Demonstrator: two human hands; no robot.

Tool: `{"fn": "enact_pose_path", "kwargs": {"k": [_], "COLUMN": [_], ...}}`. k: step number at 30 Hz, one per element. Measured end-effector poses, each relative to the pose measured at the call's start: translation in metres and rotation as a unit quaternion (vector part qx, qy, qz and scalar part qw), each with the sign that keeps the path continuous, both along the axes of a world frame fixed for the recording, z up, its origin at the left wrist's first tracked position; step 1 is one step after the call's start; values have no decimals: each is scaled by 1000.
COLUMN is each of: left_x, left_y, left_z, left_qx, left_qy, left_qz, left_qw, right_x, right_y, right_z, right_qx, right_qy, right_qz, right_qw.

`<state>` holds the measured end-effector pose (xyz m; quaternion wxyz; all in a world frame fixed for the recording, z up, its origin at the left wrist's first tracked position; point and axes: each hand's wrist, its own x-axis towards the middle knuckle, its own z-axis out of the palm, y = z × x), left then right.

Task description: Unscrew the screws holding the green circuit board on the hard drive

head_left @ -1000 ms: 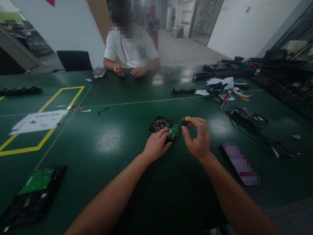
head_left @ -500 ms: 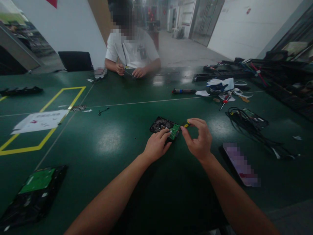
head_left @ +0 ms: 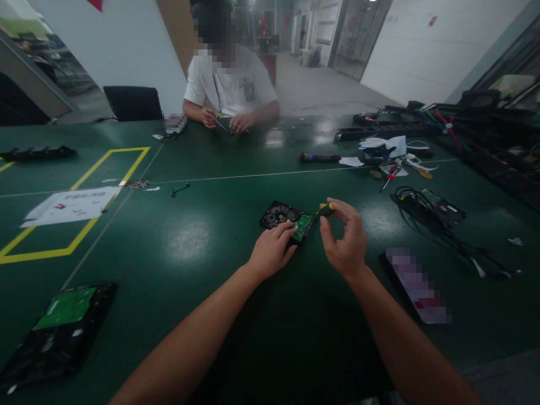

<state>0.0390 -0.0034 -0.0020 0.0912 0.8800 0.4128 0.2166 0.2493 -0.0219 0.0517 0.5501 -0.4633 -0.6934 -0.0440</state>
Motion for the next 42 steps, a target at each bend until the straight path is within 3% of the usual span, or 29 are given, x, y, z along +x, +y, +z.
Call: {"fn": "enact_pose_path", "kwargs": {"k": [9, 16, 22, 28, 35, 42], "left_x": [0, -1, -1, -1, 0, 0], "left_y": [1, 2, 2, 2, 2, 2], "left_z": [-3, -5, -4, -5, -4, -4], "left_qx": [16, 14, 17, 18, 20, 18], "left_qy": [-3, -6, -11, -10, -11, -9], "left_qz": [0, -1, -4, -3, -1, 0], "left_qw": [1000, 1000, 1000, 1000, 1000, 1000], "right_x": [-1, -1, 0, 0, 1, 1], "right_y": [-2, 0, -2, 1, -2, -2], "right_z": [4, -4, 3, -1, 5, 2], "right_qx": [27, -3, 26, 26, 39, 22], "right_qy": [-47, 10, -58, -11, -72, -29], "right_qz": [-32, -3, -20, -7, -18, -8], "right_qw": [998, 1000, 998, 1000, 996, 999]}}
